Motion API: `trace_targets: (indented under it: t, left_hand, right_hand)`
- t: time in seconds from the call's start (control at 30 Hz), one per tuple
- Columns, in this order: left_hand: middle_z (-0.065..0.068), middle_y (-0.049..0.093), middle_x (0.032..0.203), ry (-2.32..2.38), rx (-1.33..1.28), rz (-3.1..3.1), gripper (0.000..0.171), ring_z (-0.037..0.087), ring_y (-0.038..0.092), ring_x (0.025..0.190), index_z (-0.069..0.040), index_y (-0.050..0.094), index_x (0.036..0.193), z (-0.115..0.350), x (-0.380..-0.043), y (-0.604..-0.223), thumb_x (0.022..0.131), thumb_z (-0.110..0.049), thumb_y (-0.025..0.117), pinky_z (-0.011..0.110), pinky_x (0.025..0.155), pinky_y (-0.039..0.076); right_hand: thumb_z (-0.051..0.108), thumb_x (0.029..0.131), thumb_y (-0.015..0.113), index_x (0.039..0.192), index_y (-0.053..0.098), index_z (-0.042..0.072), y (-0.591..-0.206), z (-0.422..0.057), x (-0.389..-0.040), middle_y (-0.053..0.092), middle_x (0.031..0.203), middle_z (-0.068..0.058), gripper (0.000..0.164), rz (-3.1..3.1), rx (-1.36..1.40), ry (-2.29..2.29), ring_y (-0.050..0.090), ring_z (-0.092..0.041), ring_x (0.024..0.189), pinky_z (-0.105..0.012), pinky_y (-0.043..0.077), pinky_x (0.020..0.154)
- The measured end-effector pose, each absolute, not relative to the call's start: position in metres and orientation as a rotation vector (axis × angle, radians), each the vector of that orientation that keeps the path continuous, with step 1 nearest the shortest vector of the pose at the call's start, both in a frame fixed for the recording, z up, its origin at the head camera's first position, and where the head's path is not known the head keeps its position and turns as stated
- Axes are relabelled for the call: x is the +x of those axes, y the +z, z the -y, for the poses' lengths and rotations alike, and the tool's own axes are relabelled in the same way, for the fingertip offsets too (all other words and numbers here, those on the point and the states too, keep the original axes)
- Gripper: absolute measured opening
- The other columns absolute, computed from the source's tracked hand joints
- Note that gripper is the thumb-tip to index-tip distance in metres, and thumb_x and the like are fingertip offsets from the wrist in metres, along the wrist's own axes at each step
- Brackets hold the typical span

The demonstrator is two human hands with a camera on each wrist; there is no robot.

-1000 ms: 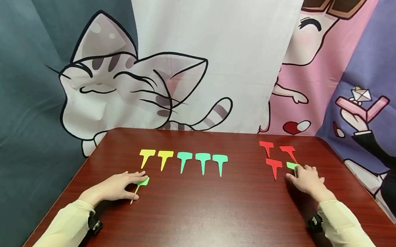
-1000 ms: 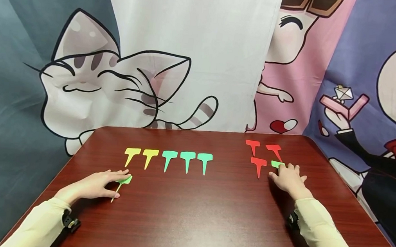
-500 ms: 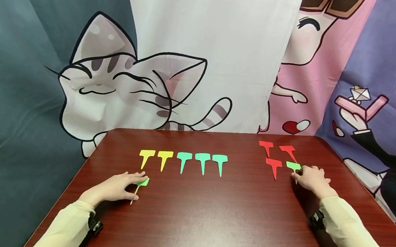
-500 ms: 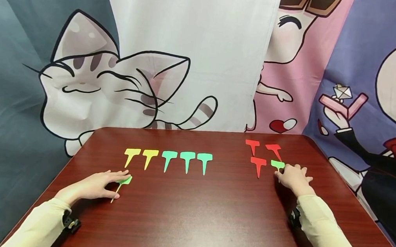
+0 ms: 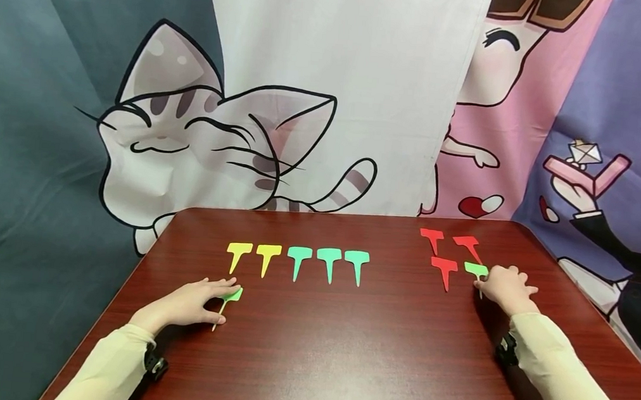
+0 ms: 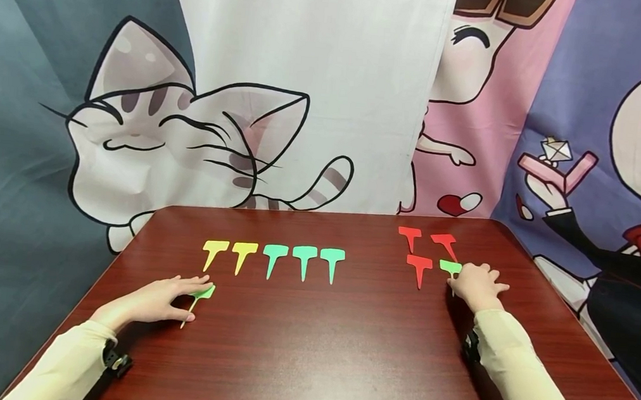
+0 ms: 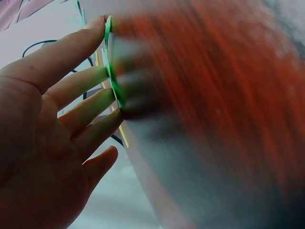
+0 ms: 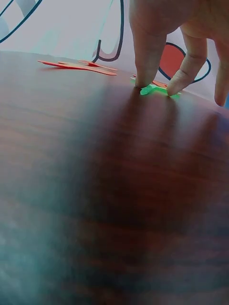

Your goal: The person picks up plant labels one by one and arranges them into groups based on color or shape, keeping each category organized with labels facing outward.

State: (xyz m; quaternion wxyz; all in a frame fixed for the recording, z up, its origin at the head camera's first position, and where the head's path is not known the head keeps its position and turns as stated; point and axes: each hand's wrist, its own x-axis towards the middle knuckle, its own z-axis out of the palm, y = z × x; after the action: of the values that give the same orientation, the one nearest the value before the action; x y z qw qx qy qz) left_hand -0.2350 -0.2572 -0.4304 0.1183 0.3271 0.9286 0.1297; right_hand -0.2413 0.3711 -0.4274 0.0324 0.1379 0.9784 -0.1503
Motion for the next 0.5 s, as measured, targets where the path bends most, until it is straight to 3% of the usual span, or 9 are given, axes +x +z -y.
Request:
trace_targets:
  t: [0.5]
  left_hand:
    - [0.016,0.038,0.149,0.384,0.947,-2.718,0.068,0.035,0.037,0.136,-0.008,0.045,0.142,0.2562,-0.2351,-0.4296,0.083,-0.030,0.071,0.059,0.110,0.023]
  right_hand:
    - [0.022,0.083,0.062,0.091,0.055,-0.016,-0.4241,-0.3669,-0.2442,0.035,0.098,-0.045,0.039,-3.022,0.474,-0.521,0.027,-0.067,0.103,-0.084,0.017,0.083]
